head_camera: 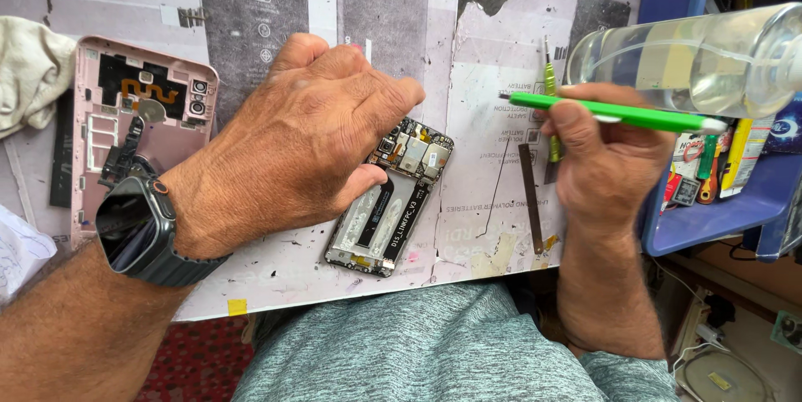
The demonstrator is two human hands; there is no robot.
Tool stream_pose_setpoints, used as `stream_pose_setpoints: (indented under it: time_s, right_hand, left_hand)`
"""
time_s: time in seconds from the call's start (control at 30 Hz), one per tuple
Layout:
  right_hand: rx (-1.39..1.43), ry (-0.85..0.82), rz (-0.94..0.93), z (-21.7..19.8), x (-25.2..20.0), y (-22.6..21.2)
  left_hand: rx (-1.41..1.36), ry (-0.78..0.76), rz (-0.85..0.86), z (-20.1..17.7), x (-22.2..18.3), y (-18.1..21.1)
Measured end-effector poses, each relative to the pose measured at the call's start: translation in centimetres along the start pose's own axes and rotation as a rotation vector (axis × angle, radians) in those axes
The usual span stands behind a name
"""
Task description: The person uses a green utility knife and a screwdriver to carefully pry and remove small components from a disassembled smartphone motherboard. They lift and separate parts, then inspect the board by turning it over.
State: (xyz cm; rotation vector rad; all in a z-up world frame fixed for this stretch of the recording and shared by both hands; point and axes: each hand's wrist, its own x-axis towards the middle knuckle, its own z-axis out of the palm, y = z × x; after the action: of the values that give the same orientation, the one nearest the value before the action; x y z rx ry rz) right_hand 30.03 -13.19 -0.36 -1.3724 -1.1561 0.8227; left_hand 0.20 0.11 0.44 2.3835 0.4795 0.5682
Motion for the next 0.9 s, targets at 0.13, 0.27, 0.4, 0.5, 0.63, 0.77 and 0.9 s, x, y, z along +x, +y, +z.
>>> stream_pose_setpoints:
  time_s: [0.13,0.27,0.4,0.5,0.63,0.77,0.9]
  right_hand:
    - [-0.038,-0.016,-0.094,0.2,-0.7,-0.9]
    - [-0.038,-0.142,-0.124,2.4,-0.7,-0.6]
    - [-0.111,-0.204,-0.059,3.9,-0.2,-0.9]
    - [0.011,-0.254,0.011,4.3,0.5,-0.8]
    - [0.140,-0.178,0.201,4.7,0.5,-1.0]
    - [0.183,-0.161,0.257,5.2,0.8,-0.9]
    - [0.208,-0.150,0.282,5.4,1.0,-0.7]
  left_hand:
    - [0.014,-0.011,-0.005,0.2,-0.1,-0.1]
    - [0.025,-0.017,-0.014,0.2,0.0,0.0]
    - [0.060,0.008,-0.020,0.0,-0.1,0.1]
    - [0.052,-0.035,-0.060,0.2,-0.3,0.0]
    - [0.087,0.013,-0.033,0.2,-0.3,0.0]
    - [0.087,-0.005,-0.039,-0.2,-0.1,0.2]
    - [0.046,-0.052,-0.071,-0.4,0.1,0.2]
